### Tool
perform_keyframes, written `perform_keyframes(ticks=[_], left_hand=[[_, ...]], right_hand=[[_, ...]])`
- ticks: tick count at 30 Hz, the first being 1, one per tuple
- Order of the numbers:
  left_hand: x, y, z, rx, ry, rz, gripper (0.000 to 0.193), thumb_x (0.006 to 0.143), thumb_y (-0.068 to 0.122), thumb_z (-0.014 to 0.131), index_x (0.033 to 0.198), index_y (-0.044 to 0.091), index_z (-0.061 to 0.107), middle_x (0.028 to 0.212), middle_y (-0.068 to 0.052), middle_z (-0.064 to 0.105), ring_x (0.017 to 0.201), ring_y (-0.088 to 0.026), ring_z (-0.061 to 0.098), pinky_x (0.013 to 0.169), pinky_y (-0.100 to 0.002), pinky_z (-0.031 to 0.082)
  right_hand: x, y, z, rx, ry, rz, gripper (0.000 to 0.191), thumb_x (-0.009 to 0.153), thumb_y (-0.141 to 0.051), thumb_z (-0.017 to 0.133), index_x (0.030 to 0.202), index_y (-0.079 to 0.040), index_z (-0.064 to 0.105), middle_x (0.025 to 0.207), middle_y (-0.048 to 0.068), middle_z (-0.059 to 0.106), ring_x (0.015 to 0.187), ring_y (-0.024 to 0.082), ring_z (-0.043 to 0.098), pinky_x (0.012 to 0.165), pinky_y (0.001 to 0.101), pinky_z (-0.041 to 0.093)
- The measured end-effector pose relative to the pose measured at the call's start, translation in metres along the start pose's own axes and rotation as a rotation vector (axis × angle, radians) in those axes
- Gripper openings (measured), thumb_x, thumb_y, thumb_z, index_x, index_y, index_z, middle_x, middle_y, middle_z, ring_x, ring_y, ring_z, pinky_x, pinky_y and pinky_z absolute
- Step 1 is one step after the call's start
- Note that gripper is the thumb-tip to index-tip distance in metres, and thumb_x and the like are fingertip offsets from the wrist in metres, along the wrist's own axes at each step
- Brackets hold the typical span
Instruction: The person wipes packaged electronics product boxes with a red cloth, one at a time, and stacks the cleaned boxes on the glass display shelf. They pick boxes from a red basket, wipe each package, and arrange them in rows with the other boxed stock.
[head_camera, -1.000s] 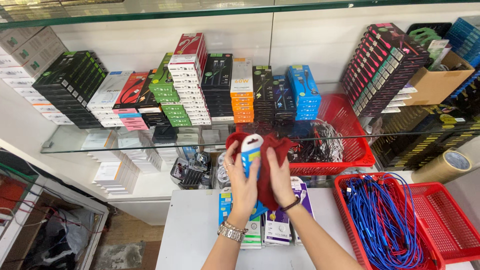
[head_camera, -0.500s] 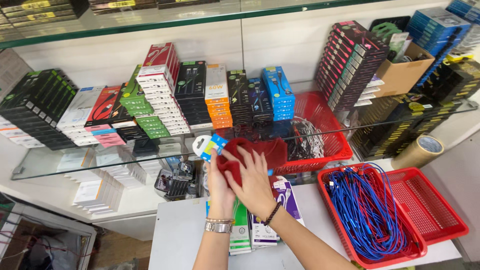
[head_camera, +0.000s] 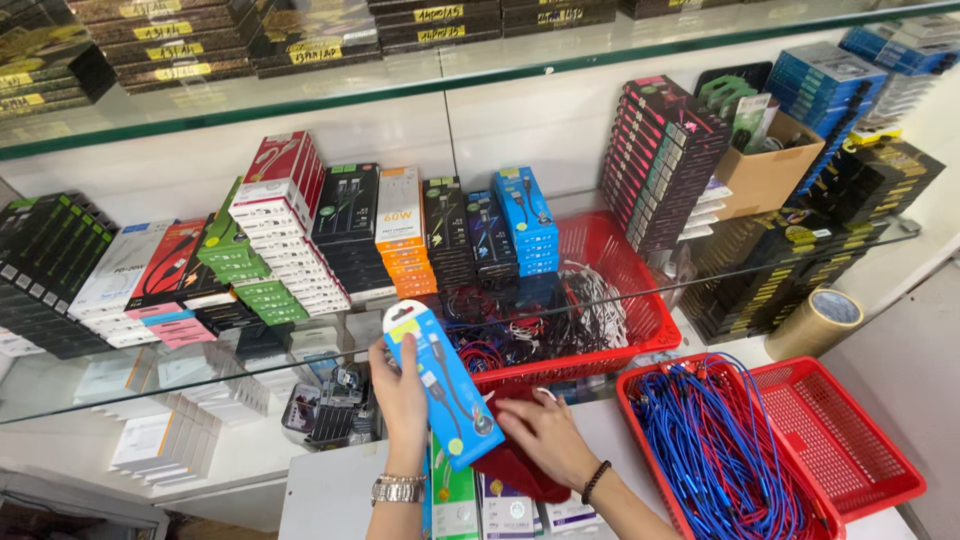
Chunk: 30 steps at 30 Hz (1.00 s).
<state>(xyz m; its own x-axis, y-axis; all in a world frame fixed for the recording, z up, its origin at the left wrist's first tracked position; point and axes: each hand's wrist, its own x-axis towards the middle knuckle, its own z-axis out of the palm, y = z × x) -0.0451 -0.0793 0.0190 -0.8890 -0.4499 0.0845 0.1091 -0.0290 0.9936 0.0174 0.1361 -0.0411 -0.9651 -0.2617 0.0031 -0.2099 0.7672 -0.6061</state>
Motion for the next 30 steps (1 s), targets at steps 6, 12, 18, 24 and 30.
perform_keyframes(ticks=[6,12,18,24,30], left_hand=[[0.009,0.013,0.077,0.173,-0.152,0.107,0.055,0.098,0.033,0.06,0.142,0.001,0.048,0.116,-0.016,0.073,0.099,-0.019,0.073,0.083,-0.032,0.056],[0.044,0.027,0.141,0.215,-0.287,0.171,0.065,0.103,0.038,0.05,0.156,0.004,0.034,0.139,-0.019,0.062,0.125,-0.028,0.062,0.103,-0.037,0.047],[0.072,0.017,0.186,0.332,-0.352,0.342,0.067,0.106,0.036,0.047,0.155,-0.005,0.029,0.156,-0.027,0.042,0.144,-0.036,0.044,0.115,-0.04,0.035],[0.108,-0.008,0.219,0.364,-0.387,0.374,0.064,0.106,0.027,0.047,0.154,-0.009,0.027,0.151,-0.033,0.044,0.139,-0.042,0.047,0.111,-0.043,0.04],[0.134,-0.026,0.236,0.468,-0.373,0.276,0.063,0.103,0.021,0.046,0.157,-0.003,0.025,0.138,-0.034,0.055,0.123,-0.045,0.06,0.101,-0.046,0.049]], right_hand=[[0.038,-0.002,-0.057,1.136,-0.04,-0.127,0.066,0.092,-0.01,0.067,0.152,-0.013,0.039,0.107,0.003,0.066,0.098,0.01,0.063,0.084,0.0268,0.054],[0.133,0.024,-0.131,0.801,0.444,0.021,0.059,0.094,-0.013,0.065,0.15,-0.008,0.046,0.095,0.007,0.07,0.078,0.011,0.065,0.069,0.027,0.055],[0.243,0.071,-0.146,0.172,0.602,-0.03,0.068,0.093,-0.035,0.072,0.145,0.0,0.046,0.121,0.027,0.067,0.107,0.041,0.065,0.091,0.0451,0.051],[0.263,0.092,-0.118,0.381,0.495,-0.038,0.07,0.096,-0.034,0.063,0.152,-0.002,0.036,0.132,0.029,0.062,0.118,0.042,0.064,0.098,0.0441,0.05],[0.287,0.088,-0.114,0.501,0.452,0.067,0.064,0.094,-0.032,0.061,0.15,-0.007,0.042,0.127,0.026,0.067,0.116,0.038,0.067,0.096,0.0426,0.052]])
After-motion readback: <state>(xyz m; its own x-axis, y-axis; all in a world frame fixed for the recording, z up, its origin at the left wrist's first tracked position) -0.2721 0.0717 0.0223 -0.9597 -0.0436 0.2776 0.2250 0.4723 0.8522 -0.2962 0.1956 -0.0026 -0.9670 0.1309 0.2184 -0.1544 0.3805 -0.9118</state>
